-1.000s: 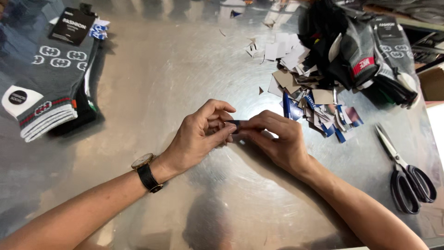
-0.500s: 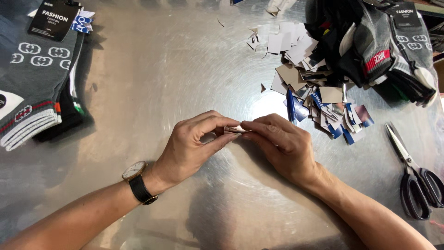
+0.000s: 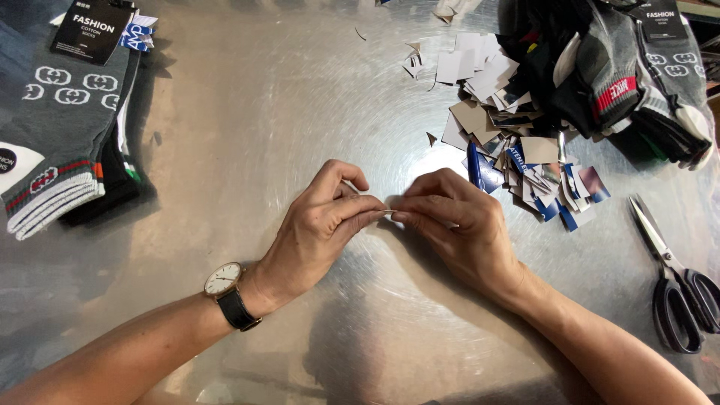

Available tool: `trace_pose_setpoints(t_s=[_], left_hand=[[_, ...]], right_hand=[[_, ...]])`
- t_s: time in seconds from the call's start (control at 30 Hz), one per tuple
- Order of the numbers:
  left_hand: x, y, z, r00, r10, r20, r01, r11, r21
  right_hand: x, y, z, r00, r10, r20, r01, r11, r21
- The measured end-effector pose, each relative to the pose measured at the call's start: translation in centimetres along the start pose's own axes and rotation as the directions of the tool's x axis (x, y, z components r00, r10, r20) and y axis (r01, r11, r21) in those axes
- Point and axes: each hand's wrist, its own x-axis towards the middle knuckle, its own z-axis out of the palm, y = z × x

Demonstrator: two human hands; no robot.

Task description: The person cuts small rectangular tags with scissors, then uses a blue pen to trace or mark shapes on the tags. The person handles socks and stacks of tags on a metal table, cutting and marking them one at a time.

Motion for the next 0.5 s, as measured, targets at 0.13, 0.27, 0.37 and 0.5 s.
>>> trace_pose_setpoints(t_s=[0.13,0.27,0.37,0.5], left_hand=[[0.18,0.22,0.03,0.953,-0.281,0.11,0.295,0.945,-0.139],[0.15,0.33,-0.22,0.934,-0.328,0.138,0.352,0.911,-0.217],[0.24,0.28,-0.31,0.877,-0.424,0.225,0.476,0.829,-0.294],[0.51,-0.1,-0.4,0.817,-0.476,0.327,0.572,0.742,-0.35]], right_hand=[[0.47,-0.05,-0.2,0.973,0.204,0.112,-0.215,0.971,0.101],[0.55,-0.29,-0.32,0.929,0.339,0.148,-0.368,0.887,0.279],[0.57,-0.41,-0.44,0.915,0.356,0.189,-0.399,0.869,0.293],[0.8,-0.15,-0.43,0.891,0.392,0.23,-0.444,0.859,0.254]])
